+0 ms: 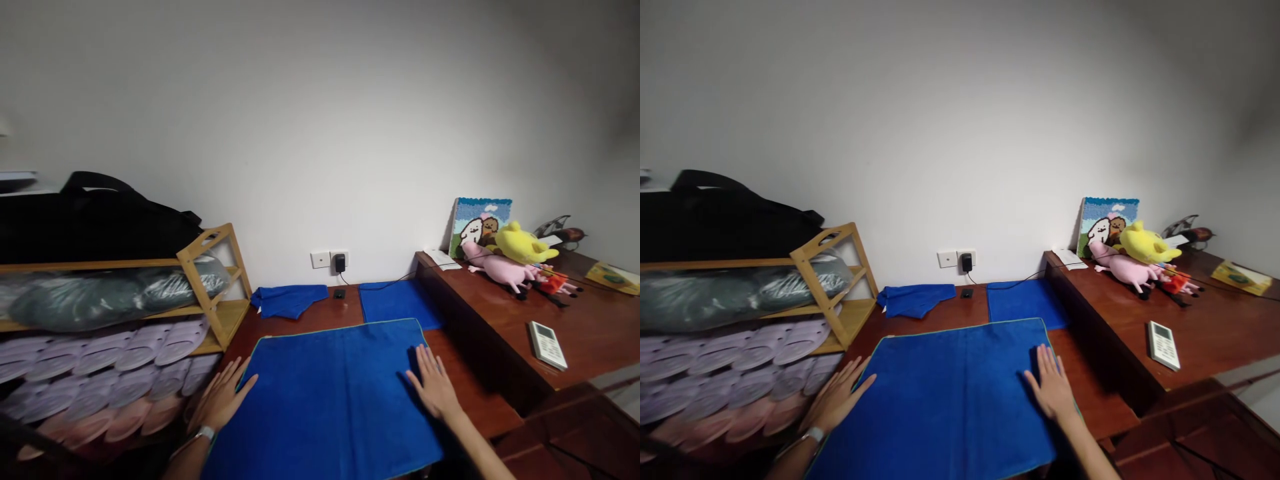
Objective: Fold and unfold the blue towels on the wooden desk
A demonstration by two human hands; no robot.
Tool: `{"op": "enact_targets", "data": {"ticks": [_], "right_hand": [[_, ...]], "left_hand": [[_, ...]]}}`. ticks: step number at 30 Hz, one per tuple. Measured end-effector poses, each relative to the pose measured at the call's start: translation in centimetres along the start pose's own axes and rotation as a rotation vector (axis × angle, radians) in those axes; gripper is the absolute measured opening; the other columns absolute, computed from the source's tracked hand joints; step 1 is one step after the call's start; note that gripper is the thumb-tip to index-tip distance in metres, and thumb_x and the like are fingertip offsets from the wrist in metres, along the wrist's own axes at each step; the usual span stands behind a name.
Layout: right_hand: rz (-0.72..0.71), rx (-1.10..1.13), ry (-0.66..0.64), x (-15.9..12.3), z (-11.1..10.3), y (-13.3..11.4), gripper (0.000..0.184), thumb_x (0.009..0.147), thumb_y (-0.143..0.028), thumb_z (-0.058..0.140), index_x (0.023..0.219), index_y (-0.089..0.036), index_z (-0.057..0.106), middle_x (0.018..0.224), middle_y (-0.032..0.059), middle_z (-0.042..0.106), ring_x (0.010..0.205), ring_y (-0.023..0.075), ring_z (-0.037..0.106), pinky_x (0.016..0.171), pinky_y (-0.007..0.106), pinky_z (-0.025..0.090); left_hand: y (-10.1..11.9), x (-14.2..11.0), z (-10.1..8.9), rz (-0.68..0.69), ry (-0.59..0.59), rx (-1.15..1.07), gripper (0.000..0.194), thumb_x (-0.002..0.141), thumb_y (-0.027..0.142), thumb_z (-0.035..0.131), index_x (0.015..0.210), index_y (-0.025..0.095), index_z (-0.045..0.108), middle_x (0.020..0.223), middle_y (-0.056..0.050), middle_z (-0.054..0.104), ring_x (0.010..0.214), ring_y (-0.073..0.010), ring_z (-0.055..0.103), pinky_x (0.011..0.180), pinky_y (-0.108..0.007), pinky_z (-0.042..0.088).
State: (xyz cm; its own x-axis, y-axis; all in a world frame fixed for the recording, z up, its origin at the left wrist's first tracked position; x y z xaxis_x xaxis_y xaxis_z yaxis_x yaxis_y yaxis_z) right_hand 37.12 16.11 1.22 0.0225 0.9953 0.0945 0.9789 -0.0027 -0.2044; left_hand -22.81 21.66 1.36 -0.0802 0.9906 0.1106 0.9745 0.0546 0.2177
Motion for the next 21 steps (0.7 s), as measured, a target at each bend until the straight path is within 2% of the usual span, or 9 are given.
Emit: {"op": "enact_targets", "data": {"ticks": [5,7,9,11,14,17,21], "right_hand": [[-0.411,0.216,-0.035,-5.1,0.4,-14.1,0.077,0.106,-0.063,0.031,0.167,-0.024,0.004,0.174,0.0036,0.013,0.161,0.0266,0.016,0.133,0.050,0.016],[-0.524,0.265,-0.062,-7.1,0.9,-17.5,0.078,0.106,-0.061,0.037,0.167,-0.028,0.001,0.174,0.0011,0.013,0.160,0.0273,0.020,0.133,0.049,0.019],[-0.557,0.271,-0.070,-8.1,1.5,-18.3,0.078,0.106,-0.059,0.041,0.167,-0.031,0.001,0.174,-0.0005,0.013,0.159,0.0274,0.023,0.133,0.047,0.020],[-0.518,0.251,-0.076,-8.3,2.0,-16.9,0.077,0.106,-0.058,0.041,0.167,-0.030,0.004,0.173,-0.0005,0.014,0.159,0.0273,0.023,0.133,0.048,0.020],[-0.404,0.216,-0.091,-7.8,2.4,-12.3,0.074,0.106,-0.060,0.037,0.167,-0.029,0.008,0.173,0.0004,0.015,0.160,0.0272,0.020,0.132,0.050,0.019],[-0.265,0.164,-0.089,-7.3,2.2,-6.3,0.074,0.106,-0.063,0.033,0.168,-0.027,0.014,0.173,0.0013,0.018,0.161,0.0265,0.017,0.133,0.052,0.017],[-0.020,0.085,-0.061,-7.1,2.1,3.2,0.082,0.101,-0.070,0.030,0.167,-0.021,0.026,0.172,0.0034,0.025,0.160,0.0263,0.019,0.133,0.049,0.015]], "left_hand": [[0.4,-0.3,-0.4,0.004,-0.009,0.006,0.071,0.097,0.060,0.040,0.158,0.024,0.046,0.166,-0.008,0.045,0.158,-0.0249,0.033,0.130,-0.045,0.024],[0.4,-0.3,-0.4,-0.001,-0.015,0.019,0.073,0.097,0.061,0.039,0.160,0.023,0.043,0.167,-0.009,0.043,0.158,-0.0247,0.032,0.130,-0.045,0.024],[0.3,-0.2,-0.2,-0.007,-0.025,0.032,0.076,0.097,0.062,0.038,0.160,0.021,0.042,0.168,-0.010,0.041,0.158,-0.0246,0.032,0.130,-0.044,0.024],[0.2,-0.1,-0.1,-0.005,-0.025,0.034,0.076,0.097,0.062,0.038,0.160,0.021,0.042,0.168,-0.010,0.041,0.158,-0.0251,0.032,0.130,-0.044,0.025],[0.0,0.1,0.1,0.001,-0.011,0.022,0.076,0.097,0.063,0.039,0.160,0.021,0.043,0.168,-0.010,0.042,0.158,-0.0260,0.033,0.130,-0.045,0.025],[-0.3,0.2,0.2,-0.008,-0.003,0.017,0.077,0.097,0.065,0.037,0.160,0.022,0.042,0.168,-0.009,0.041,0.158,-0.0253,0.033,0.130,-0.045,0.024],[-0.3,0.3,0.5,-0.008,-0.004,0.032,0.078,0.096,0.065,0.036,0.161,0.021,0.041,0.169,-0.011,0.041,0.158,-0.0248,0.032,0.130,-0.044,0.023]]}}
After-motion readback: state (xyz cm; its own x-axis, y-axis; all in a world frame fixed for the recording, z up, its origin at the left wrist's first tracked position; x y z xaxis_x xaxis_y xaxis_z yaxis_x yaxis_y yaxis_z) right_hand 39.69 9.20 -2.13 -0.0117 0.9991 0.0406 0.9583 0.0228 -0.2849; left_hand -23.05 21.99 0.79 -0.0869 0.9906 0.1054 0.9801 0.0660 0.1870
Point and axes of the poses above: each hand's wrist, its own x-axis towards the middle knuckle, its own z-axis out of the palm, y = z × x, the point moved 8 cm from there along x, towards the middle knuckle
